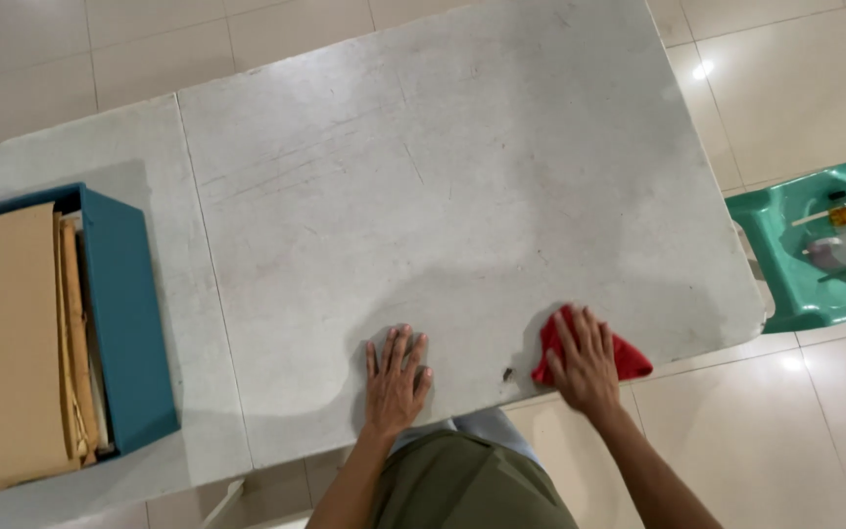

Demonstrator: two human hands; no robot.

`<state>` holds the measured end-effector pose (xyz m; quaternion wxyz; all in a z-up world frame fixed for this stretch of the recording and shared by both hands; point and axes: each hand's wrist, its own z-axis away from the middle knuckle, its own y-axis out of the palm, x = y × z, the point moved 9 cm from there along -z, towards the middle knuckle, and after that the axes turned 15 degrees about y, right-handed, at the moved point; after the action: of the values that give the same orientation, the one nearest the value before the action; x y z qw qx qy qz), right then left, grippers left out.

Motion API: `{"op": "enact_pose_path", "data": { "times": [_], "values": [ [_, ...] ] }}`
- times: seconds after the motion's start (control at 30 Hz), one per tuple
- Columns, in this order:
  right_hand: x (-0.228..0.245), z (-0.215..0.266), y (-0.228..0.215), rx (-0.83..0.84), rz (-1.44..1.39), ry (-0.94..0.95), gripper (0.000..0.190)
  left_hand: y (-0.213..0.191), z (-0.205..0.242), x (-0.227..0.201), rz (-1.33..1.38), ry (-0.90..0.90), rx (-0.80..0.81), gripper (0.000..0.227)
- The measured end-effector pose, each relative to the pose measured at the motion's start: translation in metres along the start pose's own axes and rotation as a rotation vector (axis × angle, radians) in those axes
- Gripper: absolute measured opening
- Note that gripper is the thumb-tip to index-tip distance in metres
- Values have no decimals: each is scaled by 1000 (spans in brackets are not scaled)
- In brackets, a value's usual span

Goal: Wiping a white table using a red cloth and organizing papers and a vest in a box.

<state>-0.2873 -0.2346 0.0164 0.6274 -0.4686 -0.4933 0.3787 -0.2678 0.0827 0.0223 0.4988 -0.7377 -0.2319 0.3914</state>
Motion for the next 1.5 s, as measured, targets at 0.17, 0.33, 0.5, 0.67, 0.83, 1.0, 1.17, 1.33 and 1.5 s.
{"op": "enact_pose_path", "data": {
  "times": [0.17, 0.33, 0.5, 0.67, 0.83, 1.0, 1.17, 1.33, 1.5],
  "values": [
    [37, -48, 6, -1, -19, 94, 73, -5, 2, 2, -5, -35, 58, 56],
    [116, -20, 28, 70, -86, -52, 71, -4, 9, 0, 23, -53, 43, 53],
    [135, 41, 21, 184, -91, -287, 68, 0, 9, 2, -49, -34, 41, 52],
    [58, 45, 25, 176, 2, -241, 68, 0, 8, 4, -25, -39, 39, 52],
    [-10, 11, -3, 76, 25, -11, 67, 4, 11, 4, 9, -38, 6, 51],
    [22, -29, 28, 158, 79, 103, 77, 5, -1, 6, 36, -109, -8, 58],
    [131, -10, 57, 268, -6, -98, 74, 9, -14, 3, 32, -124, 64, 61],
    [159, 2, 38, 268, -48, -321, 73, 10, -22, 0, -5, -178, 83, 58],
    [93, 0, 17, 243, -36, -439, 70, 20, -37, -26, -38, -236, 24, 56]
  ]
}}
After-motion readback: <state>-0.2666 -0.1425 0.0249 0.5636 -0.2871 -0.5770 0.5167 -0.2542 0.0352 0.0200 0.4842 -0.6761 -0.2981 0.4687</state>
